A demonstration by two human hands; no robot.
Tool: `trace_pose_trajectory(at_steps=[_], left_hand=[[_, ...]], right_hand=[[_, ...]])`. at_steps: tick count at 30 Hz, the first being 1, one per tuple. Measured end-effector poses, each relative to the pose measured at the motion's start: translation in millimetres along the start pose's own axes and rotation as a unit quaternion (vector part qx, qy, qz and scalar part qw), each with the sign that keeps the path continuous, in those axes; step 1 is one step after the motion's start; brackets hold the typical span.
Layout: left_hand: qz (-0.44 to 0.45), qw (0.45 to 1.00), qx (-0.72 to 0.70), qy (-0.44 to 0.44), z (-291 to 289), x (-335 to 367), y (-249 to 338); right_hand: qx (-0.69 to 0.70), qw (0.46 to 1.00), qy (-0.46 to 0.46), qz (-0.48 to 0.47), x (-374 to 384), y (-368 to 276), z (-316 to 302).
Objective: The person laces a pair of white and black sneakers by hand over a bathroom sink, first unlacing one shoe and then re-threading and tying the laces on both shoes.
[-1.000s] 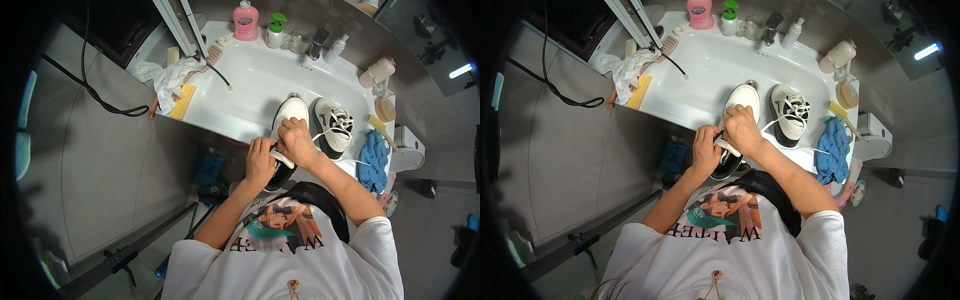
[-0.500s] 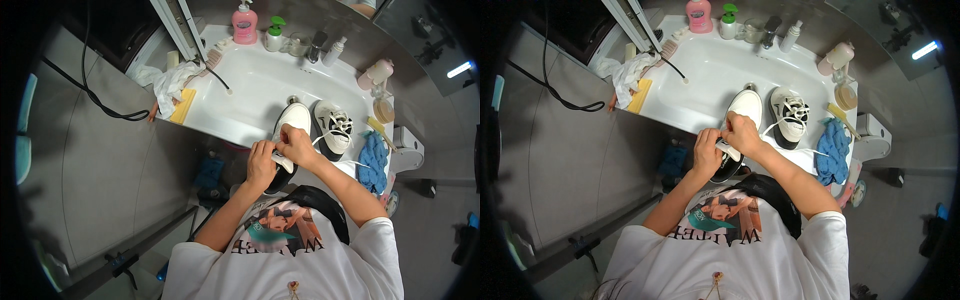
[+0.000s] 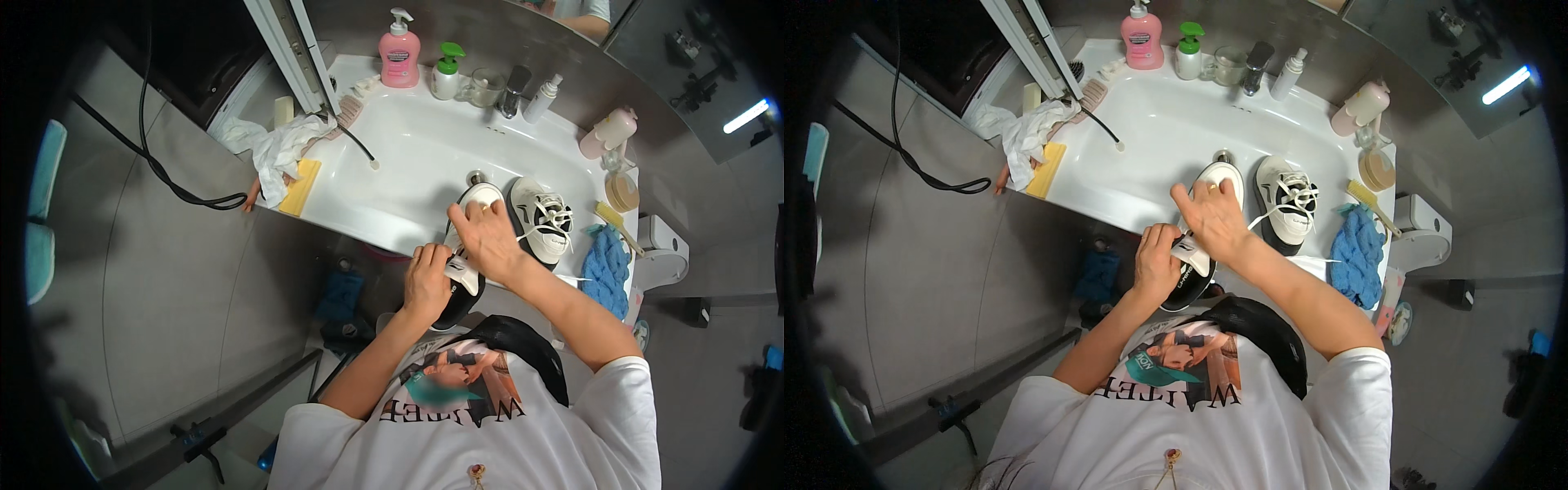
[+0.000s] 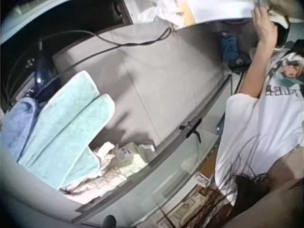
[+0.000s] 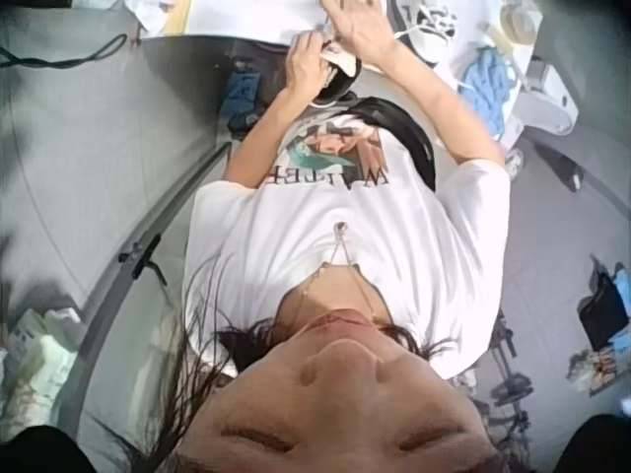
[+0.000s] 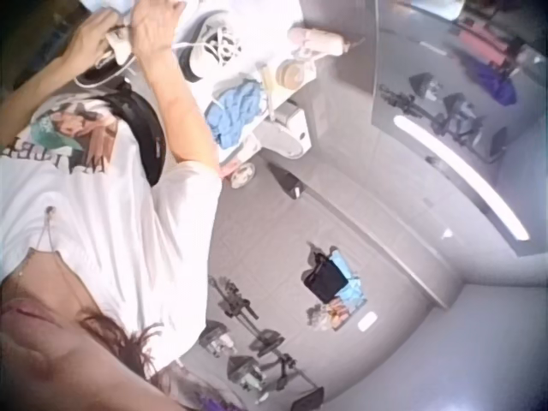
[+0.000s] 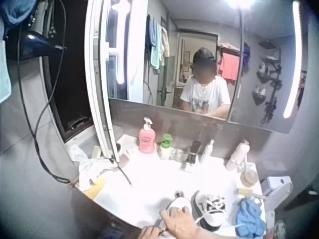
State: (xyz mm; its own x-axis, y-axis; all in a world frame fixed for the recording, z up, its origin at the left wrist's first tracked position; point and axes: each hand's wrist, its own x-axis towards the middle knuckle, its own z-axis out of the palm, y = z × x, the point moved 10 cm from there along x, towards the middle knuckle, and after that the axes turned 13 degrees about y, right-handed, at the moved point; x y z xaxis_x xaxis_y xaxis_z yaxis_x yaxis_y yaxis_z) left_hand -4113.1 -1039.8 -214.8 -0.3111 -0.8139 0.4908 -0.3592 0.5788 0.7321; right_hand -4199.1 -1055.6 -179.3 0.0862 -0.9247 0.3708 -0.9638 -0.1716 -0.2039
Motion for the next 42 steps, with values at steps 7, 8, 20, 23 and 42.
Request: trace_pose_trajectory(at_steps=[7,8,20,23,42], left_hand=[[-0.013,1.0,-0.006,0.009,-3,-10,-5],[-0.014,1.0,-0.006,0.01,-3,-11,-8],[-0.029,1.0,0.007,0.009,-2,-3,-12],[-0.036,0.999,0.01,0.006,1,1,-11],[0.004,1.0,0.026,-0.009,6,4,-3]], right_hand=[[0.038,0.988,0.13,0.08,39,67,-69],[0.173,0.973,0.07,0.136,36,68,-54],[0.389,0.842,-0.115,0.356,-35,36,35],[0.554,0.692,-0.118,0.447,-41,27,3],[0.503,0.791,-0.038,0.347,35,28,-110]])
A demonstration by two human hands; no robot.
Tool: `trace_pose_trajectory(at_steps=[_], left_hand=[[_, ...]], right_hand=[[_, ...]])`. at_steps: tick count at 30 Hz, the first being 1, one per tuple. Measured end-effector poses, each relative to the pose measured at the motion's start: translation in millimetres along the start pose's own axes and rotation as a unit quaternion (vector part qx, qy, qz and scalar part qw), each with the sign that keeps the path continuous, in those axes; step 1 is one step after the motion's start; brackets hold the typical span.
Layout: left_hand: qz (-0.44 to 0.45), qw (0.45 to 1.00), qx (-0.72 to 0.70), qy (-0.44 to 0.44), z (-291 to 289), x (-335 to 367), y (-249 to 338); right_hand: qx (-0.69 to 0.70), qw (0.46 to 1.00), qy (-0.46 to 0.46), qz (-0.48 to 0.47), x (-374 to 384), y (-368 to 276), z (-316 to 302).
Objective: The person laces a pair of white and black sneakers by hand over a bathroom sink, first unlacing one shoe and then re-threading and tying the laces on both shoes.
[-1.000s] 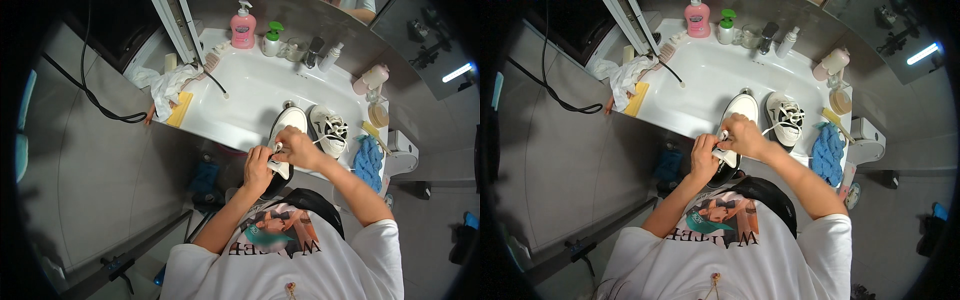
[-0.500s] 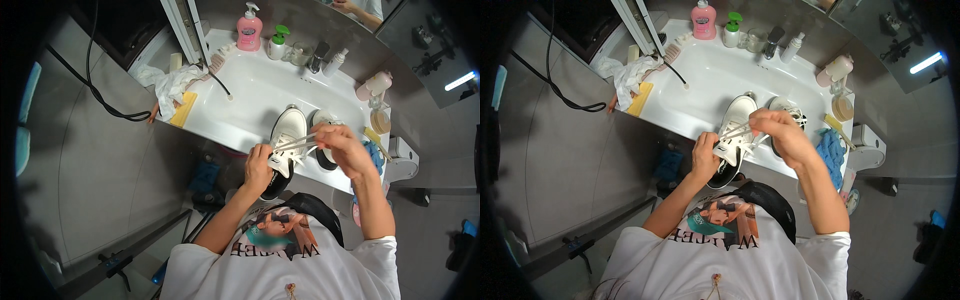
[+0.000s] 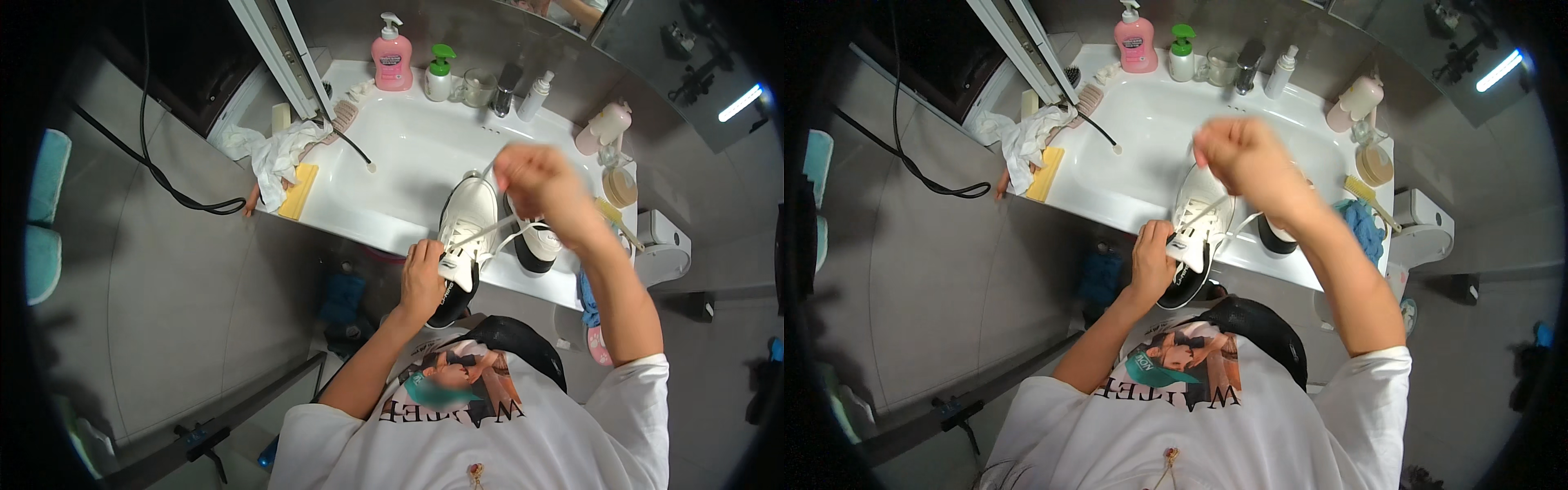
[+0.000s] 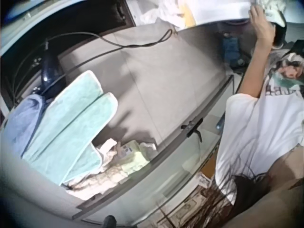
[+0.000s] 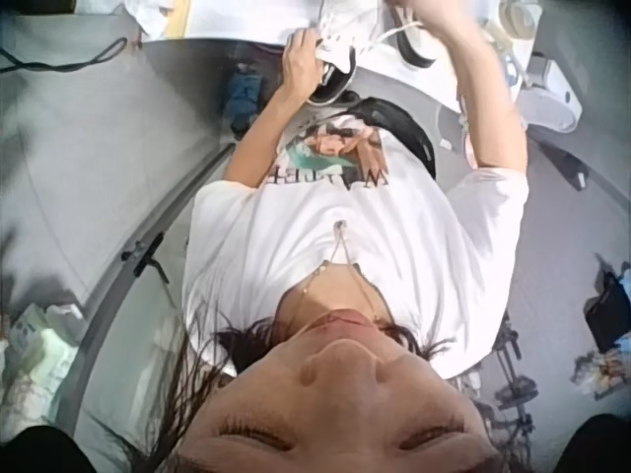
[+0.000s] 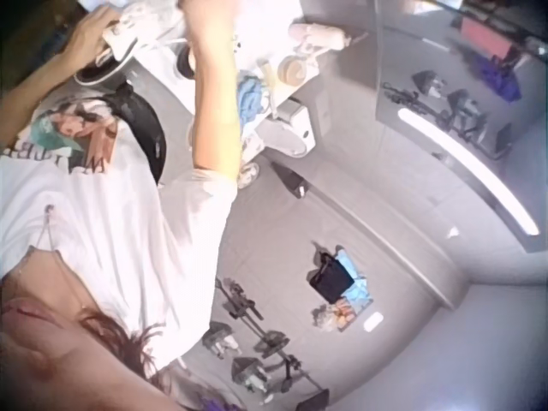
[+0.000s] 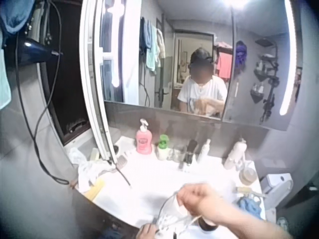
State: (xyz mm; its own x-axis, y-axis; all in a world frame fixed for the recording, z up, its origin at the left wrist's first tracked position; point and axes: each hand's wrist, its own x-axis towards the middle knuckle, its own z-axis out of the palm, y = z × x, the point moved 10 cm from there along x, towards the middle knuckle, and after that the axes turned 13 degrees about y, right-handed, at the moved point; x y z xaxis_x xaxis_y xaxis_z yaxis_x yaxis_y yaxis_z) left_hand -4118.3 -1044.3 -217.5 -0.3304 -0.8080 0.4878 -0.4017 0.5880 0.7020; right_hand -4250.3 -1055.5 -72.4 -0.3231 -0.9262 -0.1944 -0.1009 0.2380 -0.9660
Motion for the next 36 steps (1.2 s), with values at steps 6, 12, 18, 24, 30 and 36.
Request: trace_pose_trajectory(at_steps=[6,12,18,24,30,36], left_hand=[[0.032,0.999,-0.01,0.035,-1,3,10],[0.025,1.0,0.003,0.007,-3,2,5],[0.025,0.999,0.001,0.03,-7,0,-1],[0.0,0.999,-0.007,0.033,-8,-1,-7],[-0.009,0.999,-0.019,0.042,-9,-3,-9],[-0.003,0.999,-0.015,0.048,-8,-1,-11]], right_hand=[[0.145,0.988,-0.006,-0.044,15,-7,47],[-0.514,0.706,0.04,-0.486,-7,-76,80],[-0.326,0.747,-0.023,-0.578,-14,-113,111],[-0.25,0.86,0.043,-0.443,20,-19,67],[-0.337,0.887,-0.025,-0.314,5,103,44],[-0.358,0.869,-0.003,-0.342,-3,114,52]])
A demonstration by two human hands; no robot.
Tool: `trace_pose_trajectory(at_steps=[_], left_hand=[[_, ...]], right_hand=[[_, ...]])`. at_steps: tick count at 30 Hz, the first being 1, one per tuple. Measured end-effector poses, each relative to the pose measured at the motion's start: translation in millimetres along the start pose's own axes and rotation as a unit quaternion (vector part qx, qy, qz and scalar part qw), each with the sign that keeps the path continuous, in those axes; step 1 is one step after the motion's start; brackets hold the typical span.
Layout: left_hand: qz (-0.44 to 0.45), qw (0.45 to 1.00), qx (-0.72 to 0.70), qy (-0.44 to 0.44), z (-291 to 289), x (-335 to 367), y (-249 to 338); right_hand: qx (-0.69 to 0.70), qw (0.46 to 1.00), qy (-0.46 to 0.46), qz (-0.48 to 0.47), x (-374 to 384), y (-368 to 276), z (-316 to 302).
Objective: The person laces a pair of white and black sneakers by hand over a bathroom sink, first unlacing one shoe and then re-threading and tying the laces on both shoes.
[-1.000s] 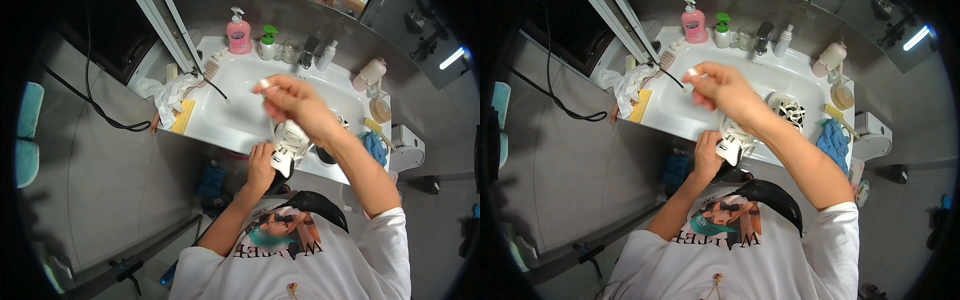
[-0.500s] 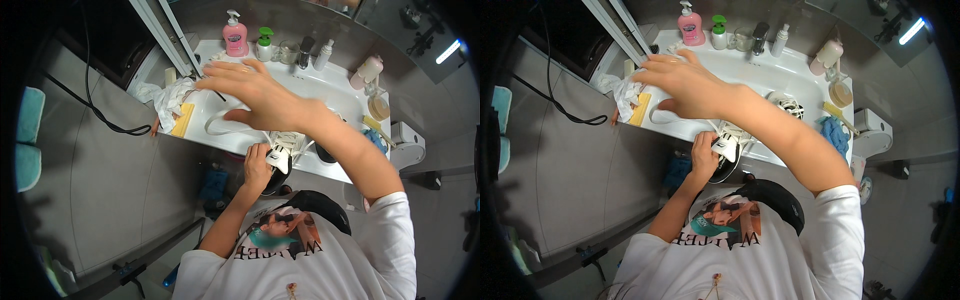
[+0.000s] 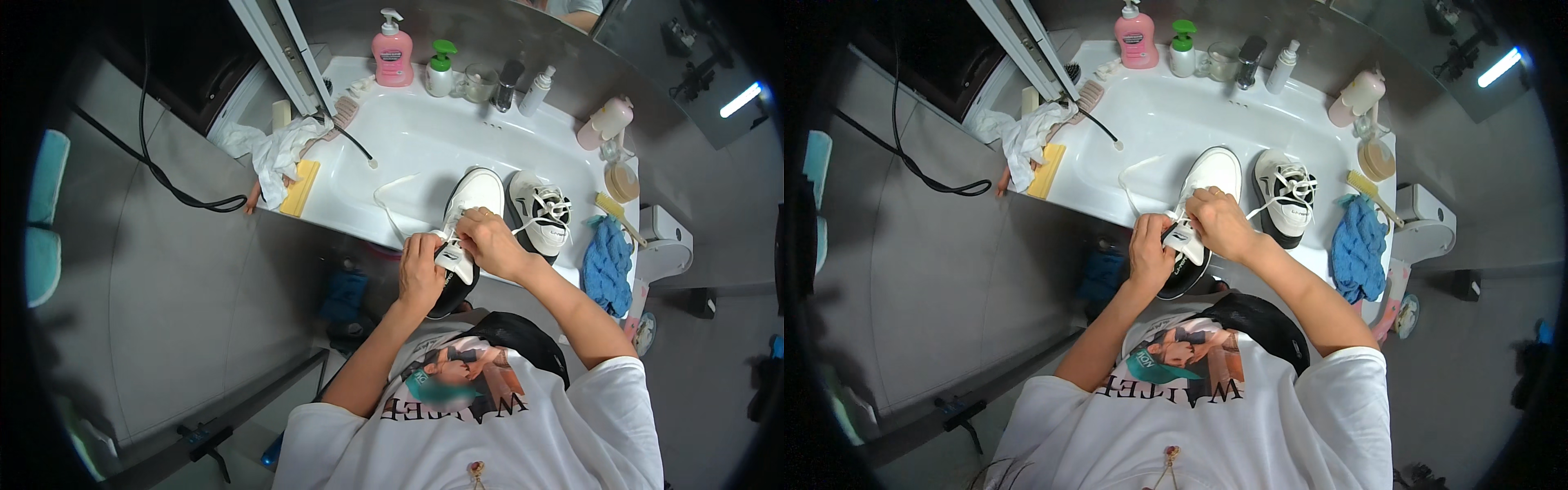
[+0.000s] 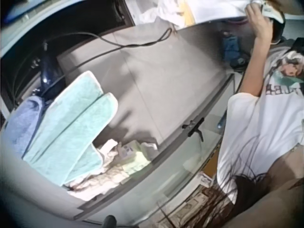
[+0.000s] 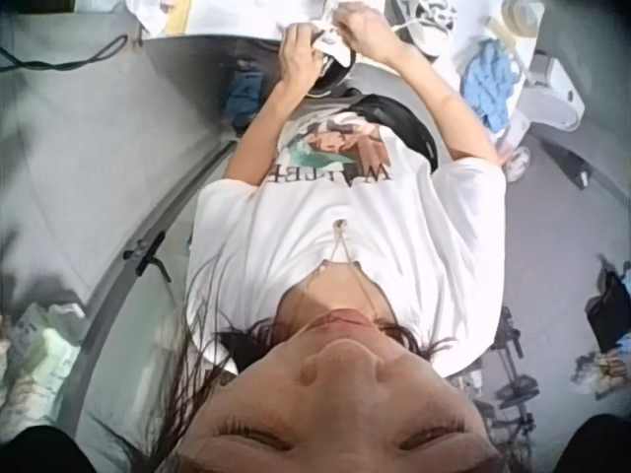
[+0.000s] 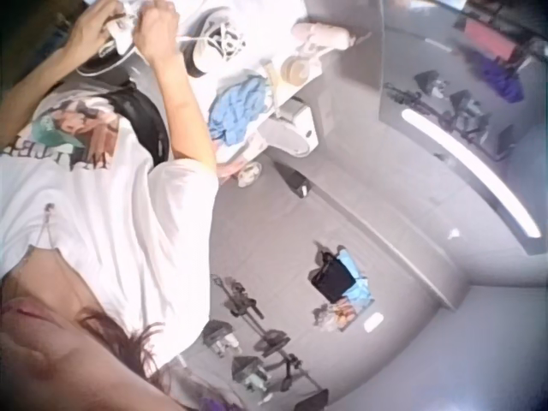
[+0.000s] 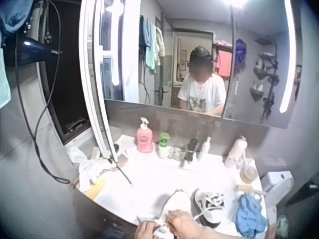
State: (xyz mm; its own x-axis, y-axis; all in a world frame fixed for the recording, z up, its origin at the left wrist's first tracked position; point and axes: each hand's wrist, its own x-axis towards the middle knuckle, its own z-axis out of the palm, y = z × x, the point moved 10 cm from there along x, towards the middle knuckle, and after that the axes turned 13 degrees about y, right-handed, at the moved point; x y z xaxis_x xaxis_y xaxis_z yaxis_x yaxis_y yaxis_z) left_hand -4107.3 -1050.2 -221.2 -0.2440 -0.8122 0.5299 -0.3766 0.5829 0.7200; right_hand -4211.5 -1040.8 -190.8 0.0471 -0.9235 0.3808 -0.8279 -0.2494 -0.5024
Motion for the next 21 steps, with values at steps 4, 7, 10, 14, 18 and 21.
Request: trace_pose_trajectory(at_steps=[4,7,10,14,18,21], left_hand=[[-0.027,1.0,0.012,-0.005,-2,-1,-3],[-0.025,1.0,0.002,0.007,2,-2,-1],[-0.035,0.999,0.0,0.003,4,1,-4],[-0.006,1.0,0.014,-0.018,7,-1,-2],[0.014,1.0,0.0,0.005,5,1,1],[-0.035,0.999,-0.005,-0.026,6,-1,-3]], right_hand=[[0.21,0.949,-0.115,0.207,-15,32,18],[0.406,0.85,-0.136,0.308,-37,54,18],[0.448,0.824,-0.129,0.321,-40,59,13],[0.166,0.935,-0.181,0.256,-23,37,9],[0.023,0.981,-0.129,0.14,-17,8,17],[0.435,0.847,-0.145,0.268,-28,7,14]])
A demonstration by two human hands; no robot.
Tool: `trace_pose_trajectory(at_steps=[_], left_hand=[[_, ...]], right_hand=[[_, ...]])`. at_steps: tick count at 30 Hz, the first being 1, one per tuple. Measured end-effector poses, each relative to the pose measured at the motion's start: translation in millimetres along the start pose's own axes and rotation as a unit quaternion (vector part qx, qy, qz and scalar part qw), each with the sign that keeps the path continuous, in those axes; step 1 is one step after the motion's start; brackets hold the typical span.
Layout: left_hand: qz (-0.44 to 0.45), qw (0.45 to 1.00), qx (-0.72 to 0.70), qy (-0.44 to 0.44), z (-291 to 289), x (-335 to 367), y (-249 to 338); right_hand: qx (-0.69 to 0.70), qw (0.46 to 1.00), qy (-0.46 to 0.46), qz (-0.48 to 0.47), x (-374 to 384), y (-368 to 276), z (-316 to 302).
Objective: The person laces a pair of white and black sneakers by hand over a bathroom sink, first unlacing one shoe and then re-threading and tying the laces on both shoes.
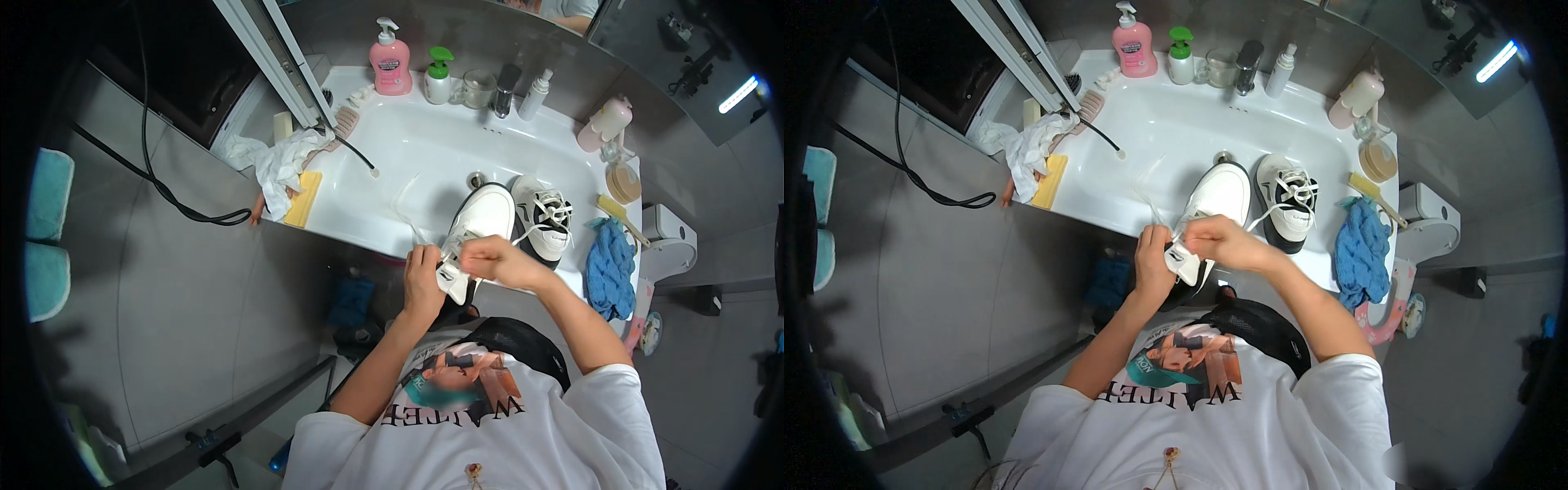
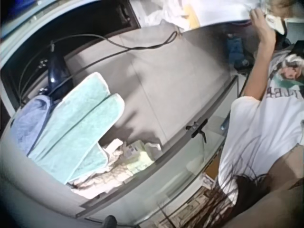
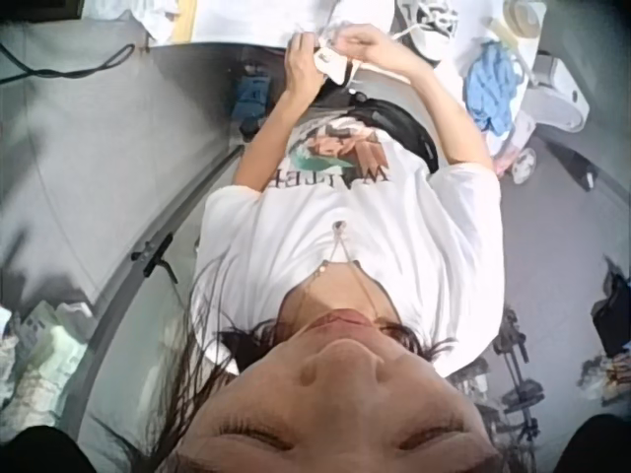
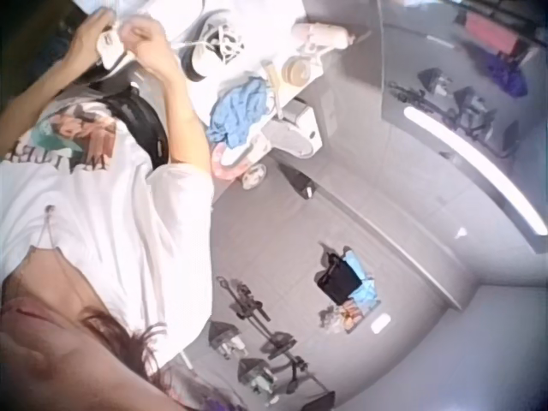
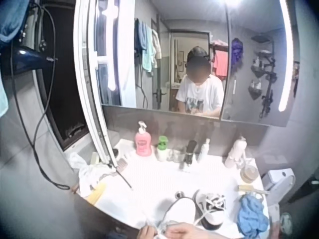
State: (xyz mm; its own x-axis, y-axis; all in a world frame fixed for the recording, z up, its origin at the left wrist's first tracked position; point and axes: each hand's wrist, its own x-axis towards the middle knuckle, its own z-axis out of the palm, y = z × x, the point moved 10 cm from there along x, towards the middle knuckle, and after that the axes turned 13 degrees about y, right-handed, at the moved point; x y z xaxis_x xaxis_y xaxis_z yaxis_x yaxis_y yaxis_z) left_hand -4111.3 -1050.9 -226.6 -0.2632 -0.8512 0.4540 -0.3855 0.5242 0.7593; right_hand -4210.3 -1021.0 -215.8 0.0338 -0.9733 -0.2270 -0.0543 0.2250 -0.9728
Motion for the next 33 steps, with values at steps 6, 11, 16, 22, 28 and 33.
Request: trace_pose_trajectory(at_steps=[6,11,16,22,28,33], left_hand=[[-0.035,0.999,0.018,-0.024,6,-3,-9],[-0.003,1.0,0.02,-0.023,15,1,-8],[-0.012,0.999,0.034,-0.018,11,1,-7],[-0.021,0.998,0.009,-0.057,20,1,-5],[0.016,0.998,0.025,-0.064,22,-2,0],[0.006,0.999,0.015,-0.052,22,2,3]], right_hand=[[0.015,0.998,0.008,0.055,-21,10,-33],[-0.374,0.925,0.049,-0.037,-5,-20,-5],[0.046,0.995,0.09,-0.016,-21,-7,-38],[0.033,0.989,0.128,0.058,-51,27,-102],[-0.266,0.917,0.238,-0.178,-23,-43,-45],[-0.574,0.75,0.198,-0.262,-4,-25,3]])
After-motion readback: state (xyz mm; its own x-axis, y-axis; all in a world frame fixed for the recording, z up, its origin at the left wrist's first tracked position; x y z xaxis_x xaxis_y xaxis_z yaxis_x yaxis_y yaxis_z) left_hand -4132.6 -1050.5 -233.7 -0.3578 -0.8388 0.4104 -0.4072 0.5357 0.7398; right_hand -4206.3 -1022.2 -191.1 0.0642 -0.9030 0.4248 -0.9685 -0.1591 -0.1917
